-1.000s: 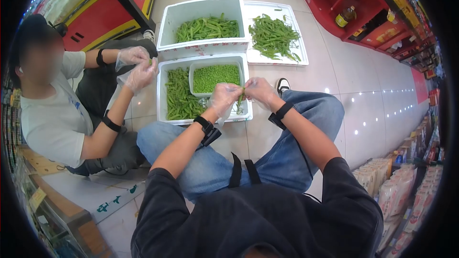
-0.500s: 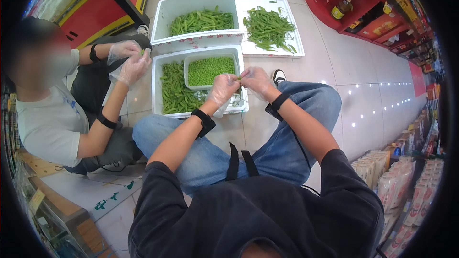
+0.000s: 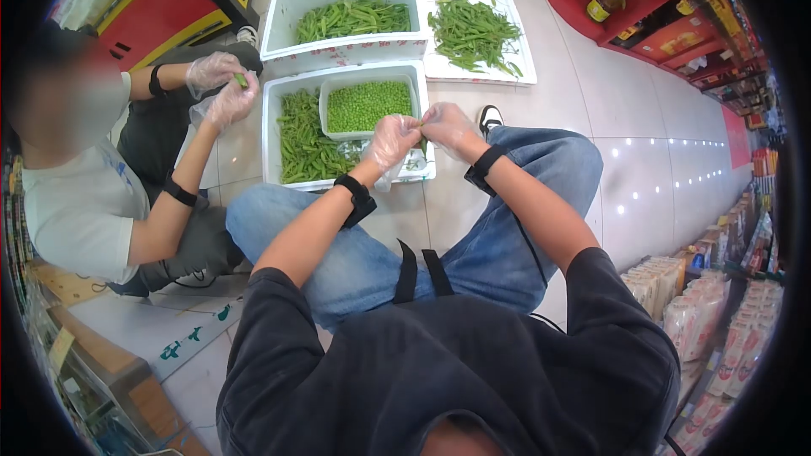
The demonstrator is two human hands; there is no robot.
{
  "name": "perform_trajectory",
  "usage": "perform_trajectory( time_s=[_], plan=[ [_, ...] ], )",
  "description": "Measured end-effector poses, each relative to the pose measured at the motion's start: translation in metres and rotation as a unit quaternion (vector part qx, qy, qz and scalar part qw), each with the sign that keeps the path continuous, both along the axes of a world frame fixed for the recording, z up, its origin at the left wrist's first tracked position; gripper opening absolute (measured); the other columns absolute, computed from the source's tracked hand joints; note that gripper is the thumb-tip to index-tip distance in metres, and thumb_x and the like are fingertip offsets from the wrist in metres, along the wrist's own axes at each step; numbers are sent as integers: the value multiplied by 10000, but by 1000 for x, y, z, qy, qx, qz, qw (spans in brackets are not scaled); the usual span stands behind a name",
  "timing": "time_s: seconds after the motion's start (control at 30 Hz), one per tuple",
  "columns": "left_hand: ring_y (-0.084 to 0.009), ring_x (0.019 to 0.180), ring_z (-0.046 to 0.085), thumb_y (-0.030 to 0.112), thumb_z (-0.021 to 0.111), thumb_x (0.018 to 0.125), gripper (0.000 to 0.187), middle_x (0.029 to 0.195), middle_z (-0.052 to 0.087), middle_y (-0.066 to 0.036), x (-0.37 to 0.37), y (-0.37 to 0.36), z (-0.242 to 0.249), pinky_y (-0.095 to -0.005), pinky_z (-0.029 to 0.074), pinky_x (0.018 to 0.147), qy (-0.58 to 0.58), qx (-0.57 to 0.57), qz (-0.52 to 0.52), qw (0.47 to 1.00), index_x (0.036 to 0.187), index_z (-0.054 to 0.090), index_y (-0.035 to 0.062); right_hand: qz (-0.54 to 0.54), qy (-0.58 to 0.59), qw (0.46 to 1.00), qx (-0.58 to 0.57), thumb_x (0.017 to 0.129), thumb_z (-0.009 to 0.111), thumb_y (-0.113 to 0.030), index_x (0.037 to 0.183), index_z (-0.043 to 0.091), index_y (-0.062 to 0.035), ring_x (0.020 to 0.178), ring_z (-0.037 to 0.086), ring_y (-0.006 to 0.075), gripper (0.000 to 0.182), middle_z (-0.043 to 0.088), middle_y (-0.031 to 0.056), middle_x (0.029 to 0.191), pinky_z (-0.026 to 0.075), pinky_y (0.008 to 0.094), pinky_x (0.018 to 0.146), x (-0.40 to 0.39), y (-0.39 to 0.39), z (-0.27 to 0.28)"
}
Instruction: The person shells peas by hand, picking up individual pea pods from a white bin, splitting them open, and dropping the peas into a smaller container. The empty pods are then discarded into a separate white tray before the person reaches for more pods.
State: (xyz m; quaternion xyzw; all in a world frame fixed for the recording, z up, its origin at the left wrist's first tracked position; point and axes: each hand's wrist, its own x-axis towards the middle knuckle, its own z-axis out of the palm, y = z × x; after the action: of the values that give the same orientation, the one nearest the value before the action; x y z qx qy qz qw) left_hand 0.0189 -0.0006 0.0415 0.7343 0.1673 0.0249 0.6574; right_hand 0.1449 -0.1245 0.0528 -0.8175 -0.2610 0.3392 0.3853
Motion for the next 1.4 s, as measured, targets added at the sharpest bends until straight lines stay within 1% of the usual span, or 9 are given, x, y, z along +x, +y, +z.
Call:
perform_trajectory(
  time_s=[0.2,0.27,0.5,0.6,0.9,0.97,1.1,1.27,1.4],
  plan=[
    [-138,772,696,64,641,918,187,883,726,-92,-2,2,2,-277,585,735,-12,-89,21,996,1022,696,-81,-38,85,996,2,693,750,-118,883,656,-33,708,662,186,228,682,97,775,530,321,646,1,5,-9],
    [-140,772,697,66,648,917,188,886,726,-94,-1,1,-2,-277,587,735,-12,-99,26,995,1024,696,-81,-18,70,997,4,744,725,-14,921,607,-2,667,592,124,213,627,55,754,474,268,559,-1,4,-1],
    [-147,774,699,57,665,915,190,883,723,-100,0,2,-11,-276,596,737,-27,-115,39,992,1040,689,-84,-37,65,997,-7,751,715,-9,943,606,-17,663,589,135,221,624,56,752,463,280,545,-3,4,-10],
    [-152,771,698,51,660,918,181,876,722,-101,-1,0,-1,-277,597,746,-12,-133,51,990,1025,685,-93,-68,84,994,-1,719,770,-143,913,655,-35,758,644,185,250,683,102,800,522,325,675,0,3,-32],
    [-156,780,699,54,661,926,178,905,721,-105,-1,-1,-12,-278,598,742,-24,-158,51,986,1015,683,-99,-37,-37,998,-18,727,784,-165,920,660,-20,792,678,232,271,713,152,868,540,355,722,-4,2,-22],
    [-156,783,700,62,664,927,189,909,721,-106,-2,-2,-9,-278,597,743,-15,-142,54,988,1026,685,-98,6,-40,999,-25,766,732,-79,941,648,16,689,621,141,216,656,97,780,503,306,591,-6,3,-8],
    [-158,793,703,80,669,929,213,916,723,-110,-1,7,-12,-279,595,737,-21,-125,15,992,1052,690,-92,96,-23,993,-69,778,723,-85,1029,648,32,755,635,149,287,665,93,834,511,292,649,2,-3,10],
    [-163,800,706,93,673,933,223,921,721,-121,-2,12,-3,-282,600,738,-36,-157,41,986,1048,675,-98,10,282,955,92,804,739,-86,1091,610,53,860,652,180,343,675,98,956,526,289,781,11,-6,13],
    [-174,800,708,96,670,939,215,921,713,-121,-2,7,-4,-289,610,744,-44,-184,79,979,1024,655,-102,0,277,957,87,826,749,-86,1055,611,50,838,666,184,300,679,114,932,544,293,768,11,-8,18]
  ],
)
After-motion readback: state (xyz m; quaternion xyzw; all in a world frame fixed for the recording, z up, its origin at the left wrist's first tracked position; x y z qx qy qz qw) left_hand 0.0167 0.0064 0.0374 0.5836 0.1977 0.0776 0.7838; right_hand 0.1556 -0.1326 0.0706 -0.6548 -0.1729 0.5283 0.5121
